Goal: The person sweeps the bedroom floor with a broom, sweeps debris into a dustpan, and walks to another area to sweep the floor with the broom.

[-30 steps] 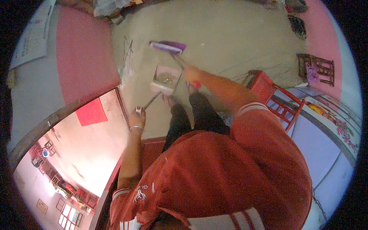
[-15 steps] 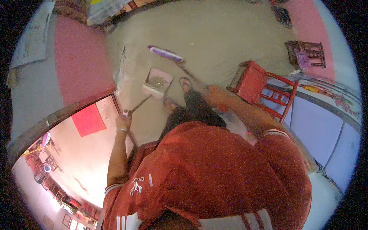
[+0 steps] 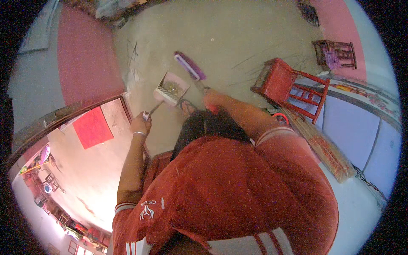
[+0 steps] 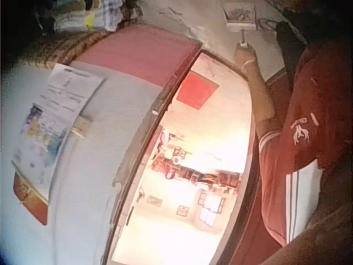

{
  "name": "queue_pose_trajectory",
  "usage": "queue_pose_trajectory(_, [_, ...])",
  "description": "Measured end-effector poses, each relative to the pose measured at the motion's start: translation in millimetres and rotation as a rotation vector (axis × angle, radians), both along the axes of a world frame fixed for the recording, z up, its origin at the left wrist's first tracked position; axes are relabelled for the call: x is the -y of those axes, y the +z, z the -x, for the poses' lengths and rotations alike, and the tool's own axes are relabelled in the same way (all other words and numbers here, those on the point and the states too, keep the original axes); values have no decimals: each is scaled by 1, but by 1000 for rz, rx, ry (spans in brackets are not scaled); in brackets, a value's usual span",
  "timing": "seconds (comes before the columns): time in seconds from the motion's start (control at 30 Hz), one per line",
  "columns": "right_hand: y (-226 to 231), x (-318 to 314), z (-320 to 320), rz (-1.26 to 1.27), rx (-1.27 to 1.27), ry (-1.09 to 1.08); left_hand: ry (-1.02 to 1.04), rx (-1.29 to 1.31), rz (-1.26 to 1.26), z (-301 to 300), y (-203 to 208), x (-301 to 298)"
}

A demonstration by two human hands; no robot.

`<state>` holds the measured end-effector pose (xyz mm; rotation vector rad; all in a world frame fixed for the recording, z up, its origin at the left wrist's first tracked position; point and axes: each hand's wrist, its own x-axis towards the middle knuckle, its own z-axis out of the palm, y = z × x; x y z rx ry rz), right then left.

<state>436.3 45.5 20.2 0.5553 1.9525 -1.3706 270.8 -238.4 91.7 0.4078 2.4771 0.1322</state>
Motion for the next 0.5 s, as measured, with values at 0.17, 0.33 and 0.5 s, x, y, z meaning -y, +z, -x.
queue_pose_trajectory(0.17, [85, 15, 23, 97, 286, -270, -8, 15, -70, 3, -3, 16])
queue_pose_trajectory(0.33, [145, -22, 0, 297, 252, -346, 73, -17, -161, -2, 1, 52])
queue_pose_trajectory(0.5, [103, -61, 6, -72, 298, -375, 199, 11, -51, -21, 10, 87])
